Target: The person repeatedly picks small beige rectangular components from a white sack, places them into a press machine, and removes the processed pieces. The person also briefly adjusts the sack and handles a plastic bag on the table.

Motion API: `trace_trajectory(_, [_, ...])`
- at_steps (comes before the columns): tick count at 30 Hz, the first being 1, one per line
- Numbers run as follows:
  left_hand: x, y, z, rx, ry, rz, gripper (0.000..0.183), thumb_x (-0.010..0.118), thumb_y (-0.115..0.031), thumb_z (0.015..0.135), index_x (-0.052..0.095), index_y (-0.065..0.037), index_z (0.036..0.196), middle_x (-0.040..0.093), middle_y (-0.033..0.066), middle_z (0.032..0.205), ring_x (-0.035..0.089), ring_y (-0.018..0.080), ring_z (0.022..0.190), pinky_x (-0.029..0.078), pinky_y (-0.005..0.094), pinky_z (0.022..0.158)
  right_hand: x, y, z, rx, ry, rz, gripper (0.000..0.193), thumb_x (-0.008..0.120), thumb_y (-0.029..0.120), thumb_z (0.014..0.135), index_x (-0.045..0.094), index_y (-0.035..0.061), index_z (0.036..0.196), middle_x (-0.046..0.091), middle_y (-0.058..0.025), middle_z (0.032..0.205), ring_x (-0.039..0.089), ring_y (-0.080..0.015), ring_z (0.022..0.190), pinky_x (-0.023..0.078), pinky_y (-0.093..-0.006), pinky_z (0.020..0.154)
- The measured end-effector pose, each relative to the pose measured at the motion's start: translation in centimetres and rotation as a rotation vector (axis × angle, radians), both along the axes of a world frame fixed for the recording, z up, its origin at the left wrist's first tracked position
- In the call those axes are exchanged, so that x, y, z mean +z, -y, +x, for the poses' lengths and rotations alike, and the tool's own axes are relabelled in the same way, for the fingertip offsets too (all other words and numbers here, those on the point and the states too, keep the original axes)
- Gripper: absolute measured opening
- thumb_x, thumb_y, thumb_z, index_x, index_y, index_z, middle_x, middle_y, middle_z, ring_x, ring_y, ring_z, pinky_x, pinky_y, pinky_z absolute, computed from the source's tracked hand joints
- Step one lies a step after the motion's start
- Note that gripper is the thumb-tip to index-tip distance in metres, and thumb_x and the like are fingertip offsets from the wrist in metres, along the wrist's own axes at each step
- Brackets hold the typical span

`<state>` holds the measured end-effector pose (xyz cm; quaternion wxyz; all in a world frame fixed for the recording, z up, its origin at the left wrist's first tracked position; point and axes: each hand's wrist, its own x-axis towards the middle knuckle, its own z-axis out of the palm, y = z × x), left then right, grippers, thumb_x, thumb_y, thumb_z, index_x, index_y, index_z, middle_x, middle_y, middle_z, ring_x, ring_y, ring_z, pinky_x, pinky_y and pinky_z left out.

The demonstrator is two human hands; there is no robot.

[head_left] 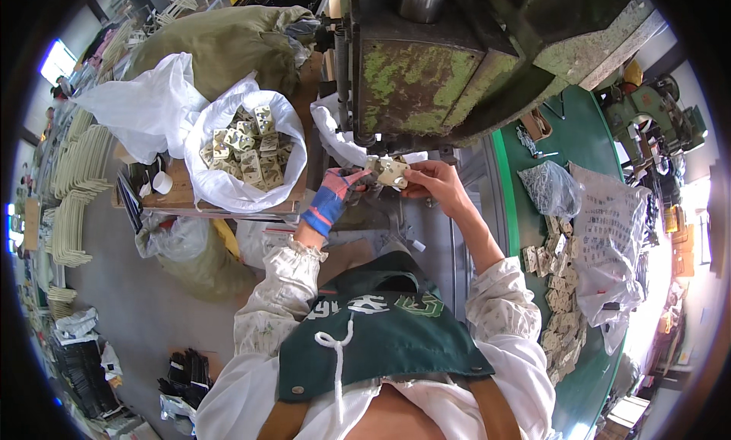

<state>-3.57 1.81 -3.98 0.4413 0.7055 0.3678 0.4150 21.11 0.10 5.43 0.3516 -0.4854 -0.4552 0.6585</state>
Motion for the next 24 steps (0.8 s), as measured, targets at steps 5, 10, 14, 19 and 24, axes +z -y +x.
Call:
trace_trajectory(5, [2.1, -0.3, 1.0, 0.100, 0.266, -0.744, 0.032, 0.053, -0.004, 0.082, 0.062, -0.011, 0.112, 0.064, 0.0076, 0.095, 0.064, 0.0151, 0.075, 0.051, 0.0248, 0.062, 0.0, -0.5, 0.4, -0.008, 0.044, 0.082, 0.037, 0.067, 0.023, 0.083, 0.059, -0.0062, 0.106, 0.065, -0.0104, 0.085, 0.065, -0.0152, 0.069, 0.054, -0.0237, 0.065])
trace_trajectory(10, [-2.1, -1.0, 1.1, 0.109, 0.451, -0.471, 0.021, 0.070, -0.013, 0.078, 0.065, 0.002, 0.092, 0.065, 0.0089, 0.085, 0.064, 0.0175, 0.076, 0.053, 0.0275, 0.063, -0.2, -0.6, -0.1, 0.001, 0.074, 0.125, 0.033, 0.066, 0.023, 0.084, 0.061, -0.0060, 0.100, 0.065, -0.0094, 0.085, 0.065, -0.0154, 0.071, 0.054, -0.0258, 0.068])
trace_trajectory(14, [3.7, 0.8, -0.5, 0.114, 0.559, -0.495, 0.017, 0.060, -0.017, 0.086, 0.065, -0.001, 0.090, 0.067, 0.0089, 0.084, 0.064, 0.0180, 0.076, 0.052, 0.0302, 0.066, -1.5, -3.0, -0.4, 0.127, 0.229, 0.212, 0.038, 0.062, 0.032, 0.087, 0.064, -0.0037, 0.102, 0.065, -0.0070, 0.084, 0.062, -0.0137, 0.070, 0.052, -0.0292, 0.066])
trace_trajectory(19, [6.6, 6.1, 0.8, 0.018, 0.291, -0.540, 0.032, 0.072, -0.034, 0.077, 0.066, -0.004, 0.083, 0.063, 0.0039, 0.076, 0.058, 0.0112, 0.070, 0.045, 0.0258, 0.062, -10.1, -4.7, 4.7, -0.178, 0.690, 0.679, 0.014, 0.066, 0.007, 0.071, 0.067, -0.0034, 0.080, 0.065, -0.0096, 0.067, 0.062, -0.0124, 0.064, 0.049, -0.0287, 0.059])
trace_trajectory(24, [5.2, 9.9, -3.8, 0.192, 0.191, -0.682, 0.035, 0.077, -0.034, 0.073, 0.067, -0.001, 0.079, 0.062, 0.0034, 0.073, 0.055, 0.0079, 0.064, 0.042, 0.0235, 0.058, -18.3, -11.7, 0.7, 0.092, 1.037, 1.234, 0.010, 0.058, 0.000, 0.071, 0.062, -0.0028, 0.080, 0.060, -0.0239, 0.076, 0.060, -0.0402, 0.077, 0.048, -0.0449, 0.062])
